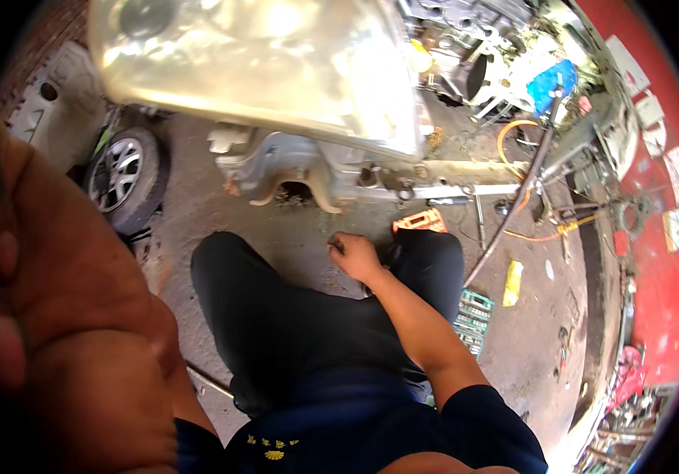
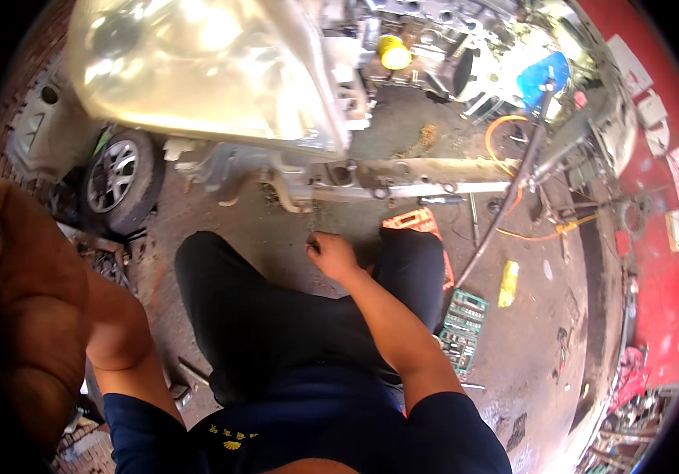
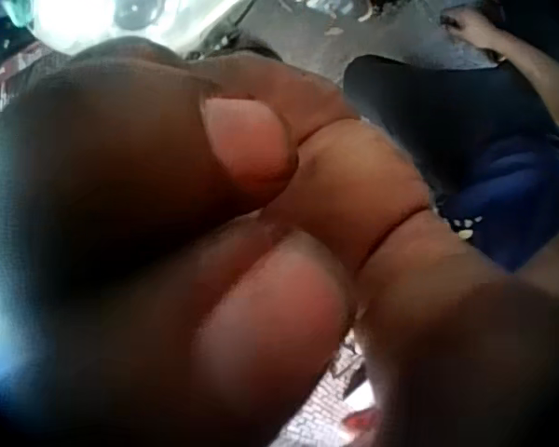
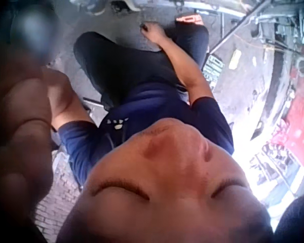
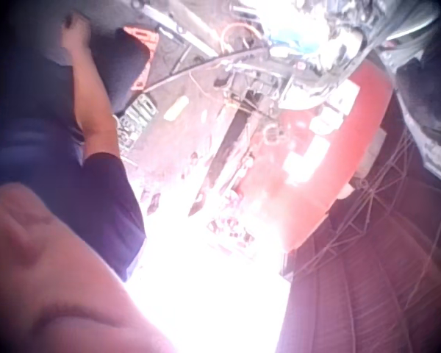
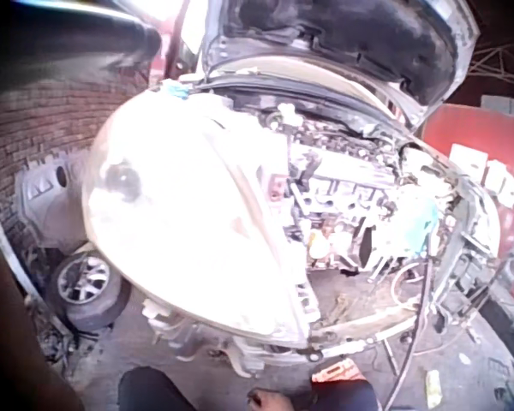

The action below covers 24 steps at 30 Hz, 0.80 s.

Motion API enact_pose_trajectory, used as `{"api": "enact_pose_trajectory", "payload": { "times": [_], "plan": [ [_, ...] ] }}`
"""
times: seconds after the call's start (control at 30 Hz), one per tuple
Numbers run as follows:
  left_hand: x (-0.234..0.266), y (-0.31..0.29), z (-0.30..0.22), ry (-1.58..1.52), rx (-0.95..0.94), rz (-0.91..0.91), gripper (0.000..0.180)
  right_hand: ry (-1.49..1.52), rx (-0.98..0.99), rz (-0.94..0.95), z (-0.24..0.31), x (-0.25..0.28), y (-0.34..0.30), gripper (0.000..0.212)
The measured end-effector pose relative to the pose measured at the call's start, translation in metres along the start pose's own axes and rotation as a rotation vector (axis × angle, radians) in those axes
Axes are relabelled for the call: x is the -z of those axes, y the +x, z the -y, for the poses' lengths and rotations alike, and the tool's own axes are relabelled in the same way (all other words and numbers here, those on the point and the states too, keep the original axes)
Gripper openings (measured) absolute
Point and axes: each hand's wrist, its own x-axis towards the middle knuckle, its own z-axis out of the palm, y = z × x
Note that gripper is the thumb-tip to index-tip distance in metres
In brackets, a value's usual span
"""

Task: The person works on a car's front headlight assembly in a garage. They pick up a small bottle, place it down, and then use a screwdriver to loosen and remove fasteners from the headlight housing. The person manipulates the headlight and uses tools to adjust components within the engine bay area.

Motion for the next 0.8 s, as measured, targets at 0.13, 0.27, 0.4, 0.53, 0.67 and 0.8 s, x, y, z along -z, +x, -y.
{"api": "enact_pose_trajectory", "payload": {
  "times": [0.13,0.27,0.4,0.53,0.67,0.8],
  "plan": [
    [0.004,0.007,0.000,0.022,-0.023,0.011,0.049,0.008,-0.022,0.065,0.010,0.004,-0.007,0.025],
    [0.024,0.022,0.006,0.101,-0.072,0.003,0.050,-0.046,0.034,0.076,0.014,-0.005,0.005,0.027],
    [0.043,0.056,-0.003,0.190,-0.155,-0.010,0.050,0.013,0.128,-0.001,0.012,-0.008,0.014,0.031],
    [0.044,0.093,-0.019,0.198,-0.203,-0.065,0.051,-0.051,0.047,-0.012,0.000,0.029,-0.018,0.032],
    [0.050,0.112,-0.043,0.283,-0.254,-0.080,0.052,-0.050,0.286,-0.217,-0.042,-0.022,-0.021,0.044],
    [0.044,0.131,-0.058,0.333,-0.263,-0.068,0.053,-0.036,0.022,0.065,-0.018,0.004,-0.043,0.043]
  ]
}}
